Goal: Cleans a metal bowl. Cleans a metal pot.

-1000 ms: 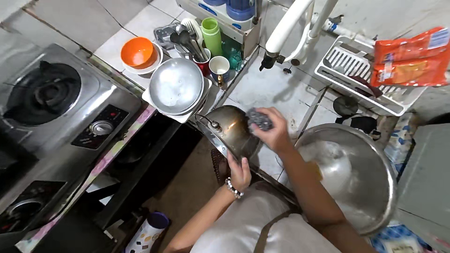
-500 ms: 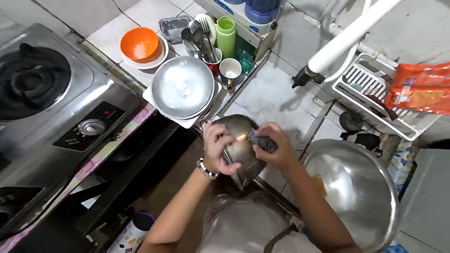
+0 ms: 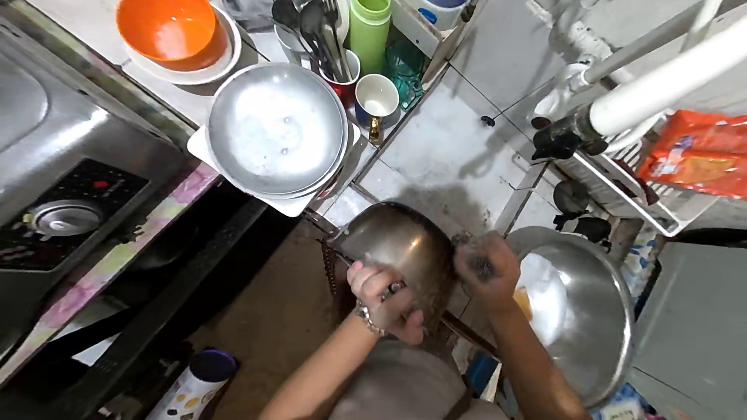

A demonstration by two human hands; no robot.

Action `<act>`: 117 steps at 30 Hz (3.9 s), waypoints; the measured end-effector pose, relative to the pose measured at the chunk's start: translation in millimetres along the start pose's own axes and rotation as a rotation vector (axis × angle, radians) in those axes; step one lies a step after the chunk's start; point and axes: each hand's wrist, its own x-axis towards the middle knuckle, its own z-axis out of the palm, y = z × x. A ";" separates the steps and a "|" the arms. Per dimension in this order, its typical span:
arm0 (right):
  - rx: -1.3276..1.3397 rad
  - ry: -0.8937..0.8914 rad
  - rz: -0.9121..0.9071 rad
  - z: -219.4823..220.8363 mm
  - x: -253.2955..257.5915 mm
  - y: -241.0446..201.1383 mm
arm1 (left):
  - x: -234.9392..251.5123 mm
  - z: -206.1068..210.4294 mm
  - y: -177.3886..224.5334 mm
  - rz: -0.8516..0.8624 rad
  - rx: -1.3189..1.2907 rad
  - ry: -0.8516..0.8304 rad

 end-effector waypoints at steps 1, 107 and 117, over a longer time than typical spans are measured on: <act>0.001 0.001 -0.023 1.7 -2.7 -8.9 | -1.4 -0.5 0.9 -0.004 0.007 -0.003; 0.374 0.045 0.317 -0.7 -29.6 -9.5 | -4.6 -8.4 -6.5 0.038 -0.162 -0.093; 0.383 0.018 0.117 6.0 -60.8 -58.8 | -4.0 -14.1 -7.6 0.026 -0.173 -0.143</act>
